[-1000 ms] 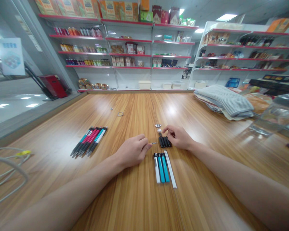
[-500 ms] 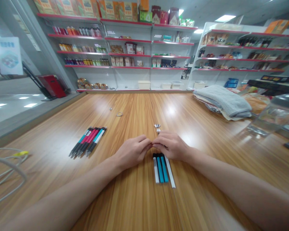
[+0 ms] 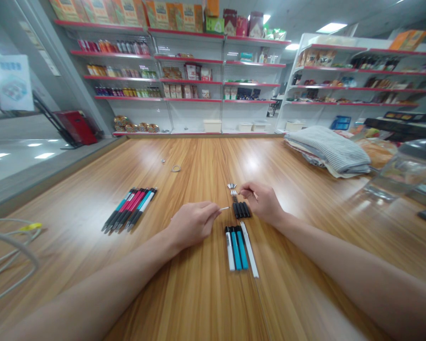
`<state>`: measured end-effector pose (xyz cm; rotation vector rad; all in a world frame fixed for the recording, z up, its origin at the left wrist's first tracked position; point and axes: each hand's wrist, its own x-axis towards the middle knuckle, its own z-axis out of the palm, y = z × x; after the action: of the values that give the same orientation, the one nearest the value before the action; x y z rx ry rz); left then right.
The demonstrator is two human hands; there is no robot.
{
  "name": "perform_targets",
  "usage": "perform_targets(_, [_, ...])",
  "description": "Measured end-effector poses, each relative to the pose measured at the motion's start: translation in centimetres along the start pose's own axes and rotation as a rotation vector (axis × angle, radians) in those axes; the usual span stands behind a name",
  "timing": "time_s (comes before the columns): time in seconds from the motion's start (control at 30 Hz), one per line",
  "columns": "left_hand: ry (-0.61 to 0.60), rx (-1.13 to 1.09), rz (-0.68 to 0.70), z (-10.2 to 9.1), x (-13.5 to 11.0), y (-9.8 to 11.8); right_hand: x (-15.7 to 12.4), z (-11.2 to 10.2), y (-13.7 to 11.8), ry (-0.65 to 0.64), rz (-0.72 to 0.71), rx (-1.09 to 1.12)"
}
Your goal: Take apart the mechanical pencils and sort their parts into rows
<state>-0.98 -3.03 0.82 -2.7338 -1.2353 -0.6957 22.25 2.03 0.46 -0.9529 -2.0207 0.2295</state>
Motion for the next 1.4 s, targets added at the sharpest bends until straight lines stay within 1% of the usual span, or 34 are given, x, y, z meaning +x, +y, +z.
perform_targets(0.13, [0.008,-0.002,-0.003,0.0,0.1,0.0,0.2,-0.1,1.6,0.069,0.200,-0.014])
perform_targets(0.23, [0.009,0.001,-0.009,0.1,0.1,-0.1,0.3,0.0,2.8,0.052,0.301,-0.006])
perform_targets(0.33, [0.015,0.001,-0.008,0.1,0.0,-0.1,0.4,0.2,3.3,0.008,0.350,-0.011])
perform_targets(0.6, [0.002,0.000,-0.020,0.1,0.0,-0.2,0.2,0.3,3.0,-0.088,0.328,-0.035])
perform_targets(0.9, [-0.026,-0.006,-0.027,0.1,0.1,-0.2,0.3,0.4,2.9,-0.185,0.221,-0.072])
perform_targets(1.07, [-0.042,-0.020,-0.034,0.1,0.1,-0.3,0.3,0.5,3.1,-0.184,0.225,-0.080])
perform_targets(1.23, [-0.045,-0.015,-0.040,0.2,0.0,-0.4,0.1,0.7,3.3,-0.140,0.263,-0.081])
perform_targets(1.4, [-0.051,-0.007,-0.039,0.1,0.1,-0.3,0.1,0.7,3.5,-0.120,0.256,-0.127])
